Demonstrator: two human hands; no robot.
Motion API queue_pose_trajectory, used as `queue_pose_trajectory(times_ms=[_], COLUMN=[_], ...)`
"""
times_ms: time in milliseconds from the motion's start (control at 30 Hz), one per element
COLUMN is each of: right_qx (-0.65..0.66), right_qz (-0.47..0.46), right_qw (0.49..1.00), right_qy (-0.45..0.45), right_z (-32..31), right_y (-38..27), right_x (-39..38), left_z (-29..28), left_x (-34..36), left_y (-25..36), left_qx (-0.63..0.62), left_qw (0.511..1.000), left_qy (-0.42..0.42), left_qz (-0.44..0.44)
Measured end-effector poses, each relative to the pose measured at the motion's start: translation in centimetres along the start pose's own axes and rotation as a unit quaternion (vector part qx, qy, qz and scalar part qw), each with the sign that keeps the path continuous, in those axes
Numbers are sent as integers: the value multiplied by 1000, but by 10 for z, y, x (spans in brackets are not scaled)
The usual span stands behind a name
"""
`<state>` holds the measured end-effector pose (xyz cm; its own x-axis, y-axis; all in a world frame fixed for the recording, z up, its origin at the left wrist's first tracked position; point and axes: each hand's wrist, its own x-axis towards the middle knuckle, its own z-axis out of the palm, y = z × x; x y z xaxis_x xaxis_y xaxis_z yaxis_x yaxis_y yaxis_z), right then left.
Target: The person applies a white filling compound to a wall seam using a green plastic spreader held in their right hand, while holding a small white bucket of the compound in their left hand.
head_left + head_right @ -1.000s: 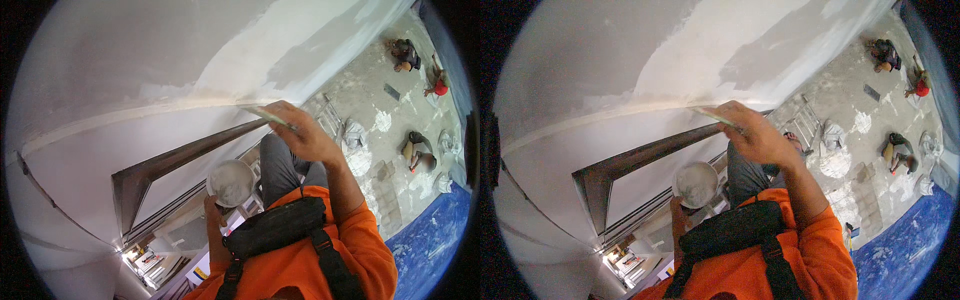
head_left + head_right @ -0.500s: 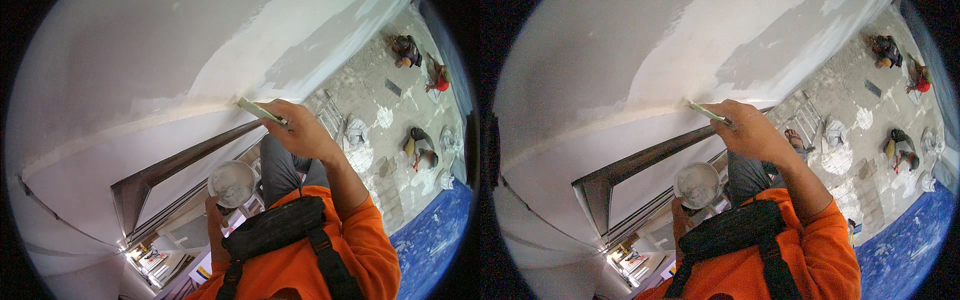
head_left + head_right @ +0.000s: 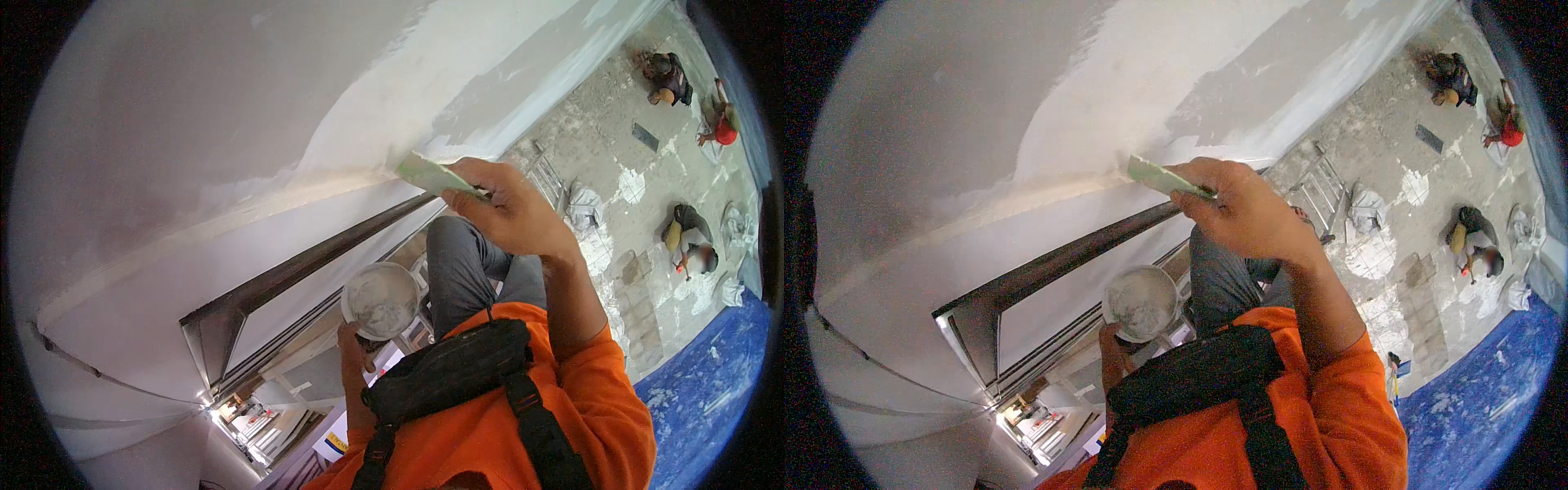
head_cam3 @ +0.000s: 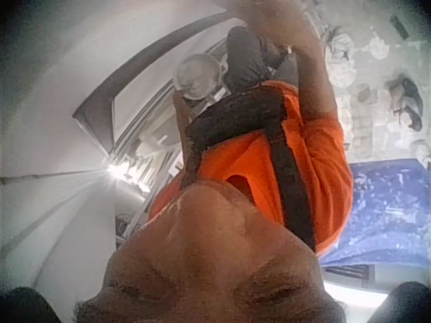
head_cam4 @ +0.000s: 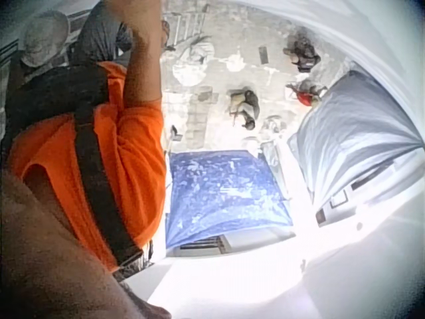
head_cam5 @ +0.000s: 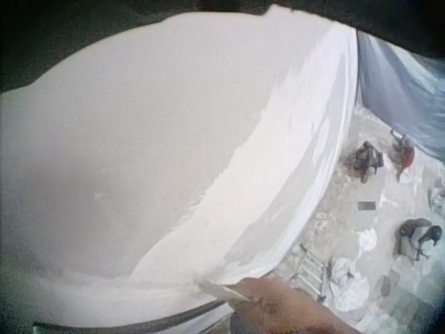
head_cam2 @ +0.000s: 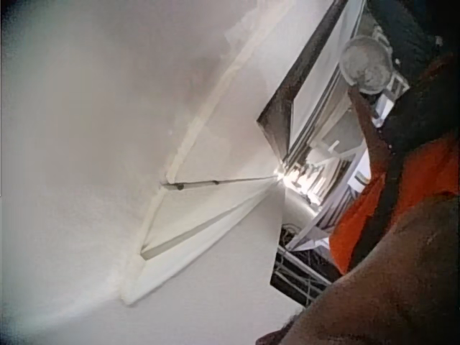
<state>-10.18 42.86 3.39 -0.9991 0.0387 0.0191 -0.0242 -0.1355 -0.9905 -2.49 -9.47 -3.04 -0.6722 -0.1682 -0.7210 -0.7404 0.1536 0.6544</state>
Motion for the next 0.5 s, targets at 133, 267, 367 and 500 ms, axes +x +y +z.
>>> queue_pose_trajectory(times_ms=[133,267,367,500], right_qx=[-54,-114,-134,-101], right_qz=[-48,-5,-13,-48], right_qw=[996,991,989,994], right_qy=[61,73,59,9], right_z=[17,47,71,25], right_y=[9,-15,-24,-2], right_x=[-2,-10,-6,-7], left_z=[-5,-48,-104,-7], left_x=[10,30,26,18], left_y=[-10,-38,-55,-18], left_qx=[12,88,189,45], left_qw=[1000,995,978,999], left_qy=[-2,14,44,-13], left_qz=[1,34,75,5])
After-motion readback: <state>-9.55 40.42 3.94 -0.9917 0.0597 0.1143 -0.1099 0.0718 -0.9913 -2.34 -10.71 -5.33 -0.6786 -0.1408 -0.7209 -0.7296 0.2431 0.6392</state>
